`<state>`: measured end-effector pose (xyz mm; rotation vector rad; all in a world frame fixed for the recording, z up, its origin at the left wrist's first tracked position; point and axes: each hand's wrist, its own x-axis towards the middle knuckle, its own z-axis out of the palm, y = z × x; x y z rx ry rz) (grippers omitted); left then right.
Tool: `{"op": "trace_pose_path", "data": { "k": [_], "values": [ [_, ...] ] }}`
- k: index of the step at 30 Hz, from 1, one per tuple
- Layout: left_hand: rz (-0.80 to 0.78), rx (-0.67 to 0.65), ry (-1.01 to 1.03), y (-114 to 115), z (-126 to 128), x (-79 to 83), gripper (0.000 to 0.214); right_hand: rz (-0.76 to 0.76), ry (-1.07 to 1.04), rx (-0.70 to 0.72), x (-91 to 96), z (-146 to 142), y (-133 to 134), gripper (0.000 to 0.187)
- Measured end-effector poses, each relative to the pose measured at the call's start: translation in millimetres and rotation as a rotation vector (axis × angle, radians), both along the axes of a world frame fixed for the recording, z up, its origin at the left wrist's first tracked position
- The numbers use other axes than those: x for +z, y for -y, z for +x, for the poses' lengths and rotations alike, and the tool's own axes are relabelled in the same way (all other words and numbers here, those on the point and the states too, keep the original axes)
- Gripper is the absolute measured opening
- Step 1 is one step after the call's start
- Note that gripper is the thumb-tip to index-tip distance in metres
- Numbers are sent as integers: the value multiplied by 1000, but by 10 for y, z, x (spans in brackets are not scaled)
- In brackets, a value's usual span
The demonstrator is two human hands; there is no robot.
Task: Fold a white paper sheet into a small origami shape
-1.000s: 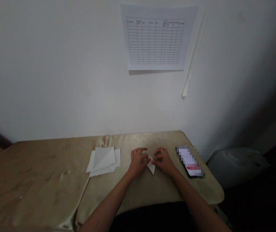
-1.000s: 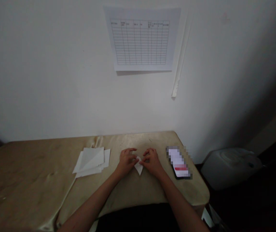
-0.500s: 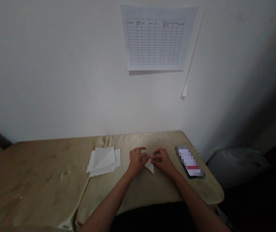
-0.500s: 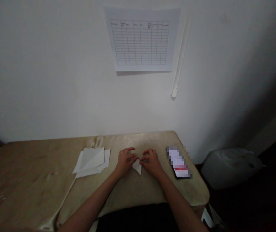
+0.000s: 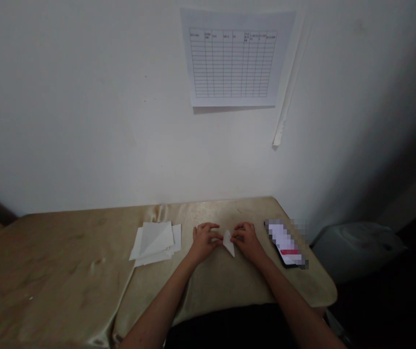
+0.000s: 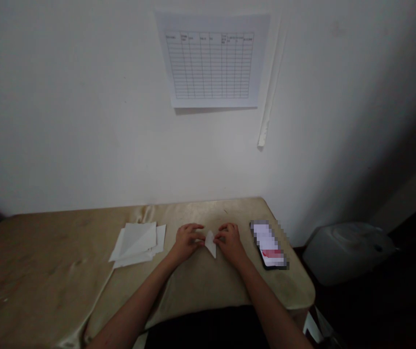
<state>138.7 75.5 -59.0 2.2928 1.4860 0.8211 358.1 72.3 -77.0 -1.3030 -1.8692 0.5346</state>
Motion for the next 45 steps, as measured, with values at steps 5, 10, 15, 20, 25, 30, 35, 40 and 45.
{"op": "trace_pose_path", "data": {
  "k": [5,10,15,20,25,30,35,40,45],
  "values": [
    [-56,11,-17,6,4,39,16,18,16,7,32,-5,18,5],
    [-145,37,-57,68,66,129,7,8,90,26,39,-18,30,5],
    [-150,66,-73,121,128,161,5,22,115,20,46,-32,39,5],
    [-106,98,-90,157,165,145,8,32,144,20,69,-54,58,4],
    [-40,118,-141,188,190,122,10,39,167,17,108,-71,95,11],
    [-23,132,-162,204,195,122,13,73,173,27,154,-79,143,11],
    [-7,119,-155,221,185,165,16,80,167,35,164,-72,151,10],
    [-29,137,-178,222,143,214,7,89,171,16,103,-55,105,8],
    [-56,132,-217,220,98,203,13,95,187,14,86,-55,103,7]
  ]
}}
